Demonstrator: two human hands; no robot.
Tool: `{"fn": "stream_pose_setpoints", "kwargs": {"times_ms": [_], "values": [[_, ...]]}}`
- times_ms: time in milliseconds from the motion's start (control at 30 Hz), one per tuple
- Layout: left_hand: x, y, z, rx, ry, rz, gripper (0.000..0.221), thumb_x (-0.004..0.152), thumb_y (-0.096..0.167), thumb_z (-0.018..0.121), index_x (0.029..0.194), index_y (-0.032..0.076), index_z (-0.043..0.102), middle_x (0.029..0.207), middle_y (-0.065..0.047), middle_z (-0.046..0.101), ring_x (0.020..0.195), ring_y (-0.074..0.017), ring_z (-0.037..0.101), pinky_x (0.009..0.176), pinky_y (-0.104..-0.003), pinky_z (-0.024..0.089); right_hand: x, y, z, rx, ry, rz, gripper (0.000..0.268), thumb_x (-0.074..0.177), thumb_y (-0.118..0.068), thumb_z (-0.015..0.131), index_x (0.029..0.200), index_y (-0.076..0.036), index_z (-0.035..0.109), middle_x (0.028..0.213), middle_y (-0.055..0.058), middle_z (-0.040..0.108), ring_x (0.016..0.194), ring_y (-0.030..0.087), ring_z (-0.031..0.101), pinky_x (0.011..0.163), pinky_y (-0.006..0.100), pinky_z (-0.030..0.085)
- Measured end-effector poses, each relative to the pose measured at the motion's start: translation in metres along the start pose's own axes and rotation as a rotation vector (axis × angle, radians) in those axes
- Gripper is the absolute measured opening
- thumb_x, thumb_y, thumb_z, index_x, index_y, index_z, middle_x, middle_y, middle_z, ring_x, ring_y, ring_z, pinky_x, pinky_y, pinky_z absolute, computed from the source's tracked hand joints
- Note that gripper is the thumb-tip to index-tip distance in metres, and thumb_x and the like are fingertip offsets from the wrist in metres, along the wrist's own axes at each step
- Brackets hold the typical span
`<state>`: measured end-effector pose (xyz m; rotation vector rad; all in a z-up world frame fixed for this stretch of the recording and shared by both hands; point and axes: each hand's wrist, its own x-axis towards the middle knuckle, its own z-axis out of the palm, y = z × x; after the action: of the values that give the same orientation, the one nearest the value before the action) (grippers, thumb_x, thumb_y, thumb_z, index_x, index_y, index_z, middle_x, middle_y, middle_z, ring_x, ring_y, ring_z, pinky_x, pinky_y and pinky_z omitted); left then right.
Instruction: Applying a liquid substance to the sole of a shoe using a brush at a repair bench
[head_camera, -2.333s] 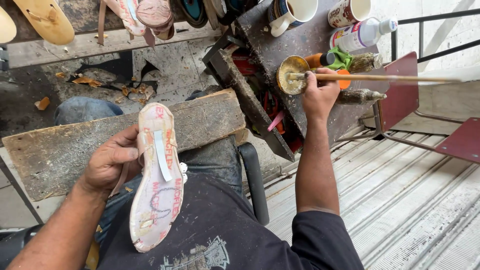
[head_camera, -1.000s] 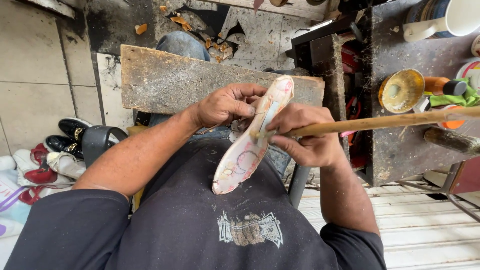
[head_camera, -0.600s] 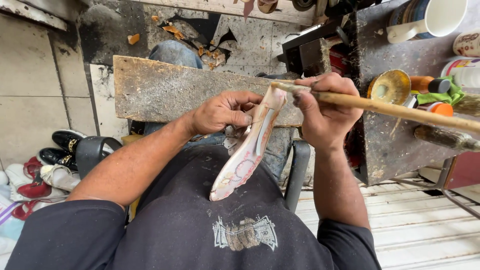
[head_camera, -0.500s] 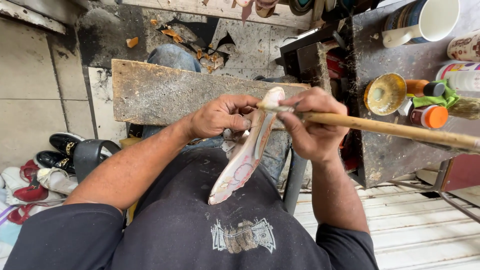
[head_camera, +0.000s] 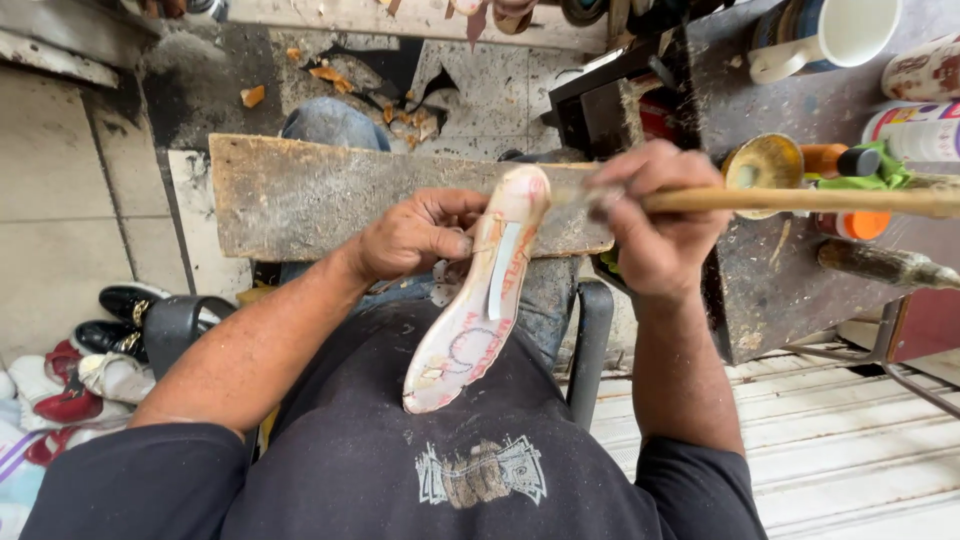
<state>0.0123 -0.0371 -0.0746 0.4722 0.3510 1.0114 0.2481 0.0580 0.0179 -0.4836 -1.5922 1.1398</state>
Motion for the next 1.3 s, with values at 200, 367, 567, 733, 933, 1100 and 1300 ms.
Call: {"fn": "stream_pose_setpoints", "kwargs": {"times_ms": [200, 367, 567, 733, 933, 1100, 1300], "values": [[-0.004, -0.003, -0.010, -0.112, 0.021, 0.015, 0.055, 0.080, 0.002, 0.073, 0.134, -0.004, 0.060, 0.087, -0.016, 0.069, 0.059, -0.0188, 0.066, 0.048, -0.031, 0.057, -0.018, -0.009, 0.010, 0.172, -0.158, 0.160, 0.021, 0.087, 0.008, 0.073, 0.085, -0.004, 0.056, 0.087, 0.028, 0.071, 0.059, 0.019, 0.067, 0.050, 0.024, 0.054], [-0.003, 0.004, -0.001, -0.173, -0.003, 0.036, 0.053, 0.080, 0.000, 0.071, 0.131, -0.004, 0.063, 0.081, -0.019, 0.069, 0.053, -0.0253, 0.067, 0.044, -0.032, 0.056, -0.044, -0.022, 0.033, 0.263, -0.257, 0.171, 0.020, 0.083, 0.011, 0.073, 0.083, -0.006, 0.062, 0.082, 0.025, 0.073, 0.058, 0.024, 0.070, 0.046, 0.029, 0.057], [-0.004, 0.004, 0.005, -0.181, -0.015, 0.019, 0.048, 0.077, 0.003, 0.075, 0.125, -0.001, 0.067, 0.081, -0.015, 0.072, 0.058, -0.0242, 0.072, 0.045, -0.030, 0.057, -0.011, -0.003, -0.003, 0.070, -0.045, 0.052, 0.032, 0.088, 0.008, 0.074, 0.086, -0.008, 0.047, 0.096, 0.026, 0.069, 0.079, 0.028, 0.071, 0.063, 0.030, 0.055], [-0.004, 0.014, 0.014, -0.173, -0.040, 0.026, 0.045, 0.078, 0.003, 0.075, 0.122, -0.002, 0.069, 0.085, -0.013, 0.074, 0.063, -0.0211, 0.073, 0.048, -0.028, 0.058, 0.007, -0.019, 0.001, 0.182, -0.081, 0.049, 0.026, 0.088, 0.007, 0.073, 0.087, -0.008, 0.052, 0.090, 0.027, 0.070, 0.068, 0.021, 0.068, 0.060, 0.027, 0.056], [-0.005, 0.012, 0.007, -0.171, -0.037, 0.028, 0.046, 0.076, -0.003, 0.073, 0.121, -0.007, 0.066, 0.086, -0.021, 0.072, 0.061, -0.0262, 0.071, 0.047, -0.033, 0.058, 0.010, -0.026, -0.001, 0.215, -0.124, 0.101, 0.026, 0.085, 0.005, 0.074, 0.082, -0.009, 0.052, 0.090, 0.026, 0.071, 0.067, 0.021, 0.069, 0.057, 0.026, 0.055], [-0.005, 0.018, 0.012, -0.156, -0.020, 0.033, 0.045, 0.072, -0.006, 0.075, 0.116, -0.012, 0.065, 0.082, -0.024, 0.070, 0.060, -0.0296, 0.071, 0.046, -0.036, 0.059, 0.016, -0.031, 0.011, 0.239, -0.145, 0.025, 0.026, 0.088, 0.007, 0.072, 0.088, -0.011, 0.054, 0.091, 0.023, 0.073, 0.060, 0.014, 0.065, 0.051, 0.022, 0.055], [0.004, 0.032, 0.030, -0.012, -0.133, 0.026, 0.047, 0.078, -0.005, 0.074, 0.123, -0.013, 0.062, 0.088, -0.027, 0.072, 0.065, -0.0294, 0.074, 0.051, -0.039, 0.062, 0.026, -0.036, 0.010, 0.069, -0.010, 0.037, 0.027, 0.091, 0.004, 0.074, 0.089, -0.009, 0.051, 0.090, 0.024, 0.071, 0.062, 0.016, 0.067, 0.054, 0.023, 0.056]]}}
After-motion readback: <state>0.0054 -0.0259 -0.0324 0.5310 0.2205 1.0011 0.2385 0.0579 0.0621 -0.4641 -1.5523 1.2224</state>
